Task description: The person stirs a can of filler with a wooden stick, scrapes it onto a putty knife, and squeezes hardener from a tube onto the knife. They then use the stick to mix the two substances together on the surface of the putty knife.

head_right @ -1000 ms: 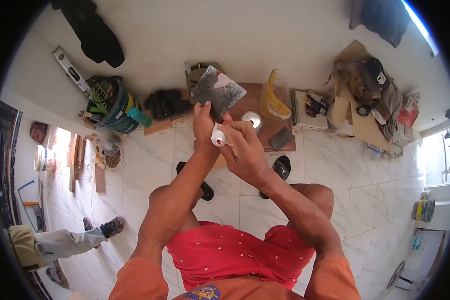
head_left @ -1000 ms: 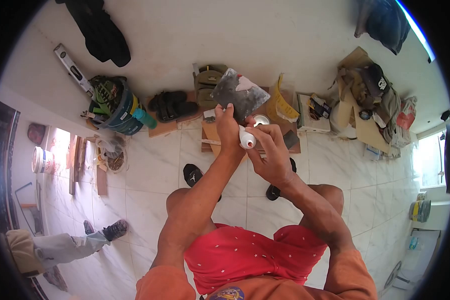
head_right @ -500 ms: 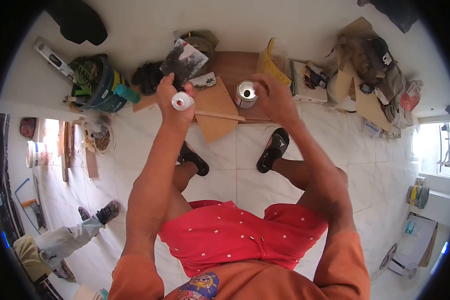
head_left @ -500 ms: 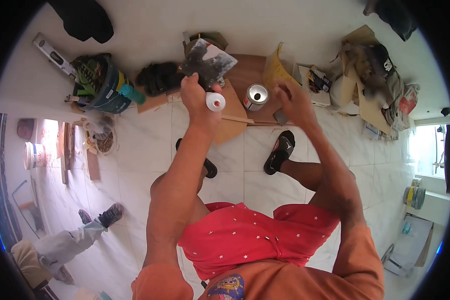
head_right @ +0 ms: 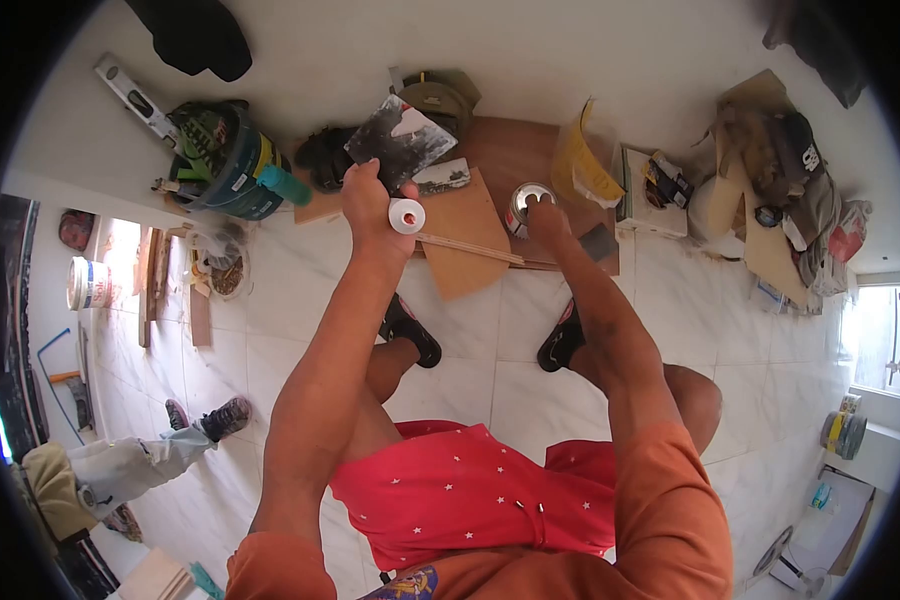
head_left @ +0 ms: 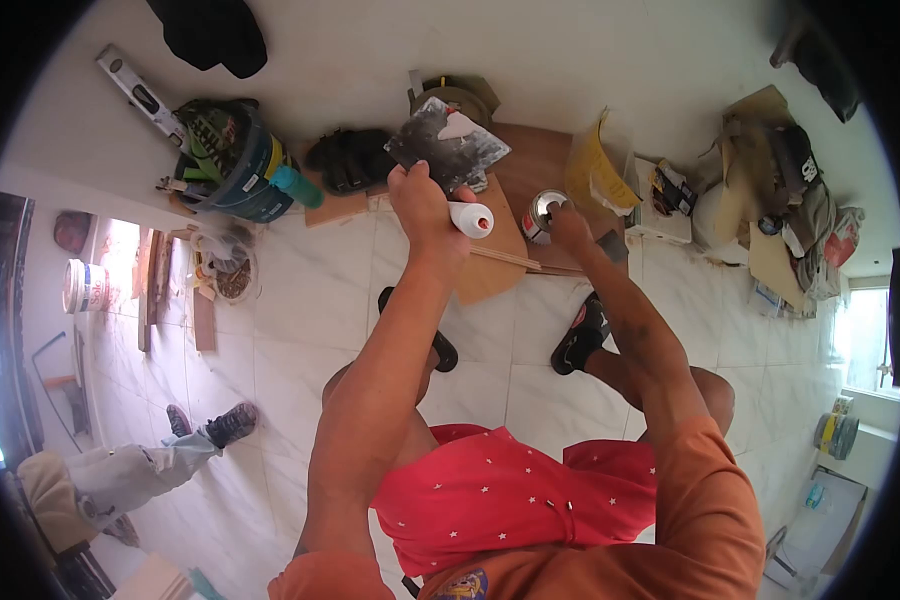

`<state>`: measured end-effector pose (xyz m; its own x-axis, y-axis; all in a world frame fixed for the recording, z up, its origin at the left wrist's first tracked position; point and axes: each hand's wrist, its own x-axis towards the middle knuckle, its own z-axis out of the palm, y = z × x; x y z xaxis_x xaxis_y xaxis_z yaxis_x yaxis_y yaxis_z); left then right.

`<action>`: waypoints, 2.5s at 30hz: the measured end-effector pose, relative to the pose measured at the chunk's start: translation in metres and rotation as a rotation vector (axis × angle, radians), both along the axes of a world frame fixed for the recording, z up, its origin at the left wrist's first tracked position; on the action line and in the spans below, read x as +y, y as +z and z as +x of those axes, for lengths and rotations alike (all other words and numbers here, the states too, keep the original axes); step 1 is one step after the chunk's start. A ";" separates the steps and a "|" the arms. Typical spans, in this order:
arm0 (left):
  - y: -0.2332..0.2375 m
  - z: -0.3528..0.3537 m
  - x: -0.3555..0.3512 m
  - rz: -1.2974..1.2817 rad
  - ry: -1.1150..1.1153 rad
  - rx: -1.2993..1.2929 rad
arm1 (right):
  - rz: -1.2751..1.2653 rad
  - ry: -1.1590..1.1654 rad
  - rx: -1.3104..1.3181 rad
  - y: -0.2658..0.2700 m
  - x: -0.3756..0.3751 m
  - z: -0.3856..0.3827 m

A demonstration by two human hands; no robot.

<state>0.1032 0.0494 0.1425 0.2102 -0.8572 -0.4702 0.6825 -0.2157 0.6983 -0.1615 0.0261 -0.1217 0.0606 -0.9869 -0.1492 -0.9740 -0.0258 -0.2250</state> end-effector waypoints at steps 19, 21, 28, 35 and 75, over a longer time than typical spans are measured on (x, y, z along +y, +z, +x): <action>0.015 -0.016 0.007 -0.050 0.096 -0.083 | -0.431 0.464 -0.551 0.363 0.127 0.101; 0.012 -0.022 0.011 -0.088 0.063 -0.095 | -0.507 0.493 -0.445 0.358 0.130 0.104; 0.016 -0.020 0.016 -0.177 0.051 -0.344 | -0.586 0.522 -0.390 0.342 0.126 0.104; 0.017 -0.019 0.012 -0.239 0.083 -0.510 | -0.415 0.107 -0.454 0.322 0.130 0.116; 0.032 0.000 0.010 -0.333 0.100 -0.615 | -0.266 0.237 -0.340 0.320 0.115 0.119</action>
<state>0.1034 0.0590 0.1747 0.4391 -0.8974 0.0433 0.1483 0.1199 0.9817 -0.0429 0.1411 0.1981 0.2899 -0.9413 0.1732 -0.8067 -0.3377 -0.4851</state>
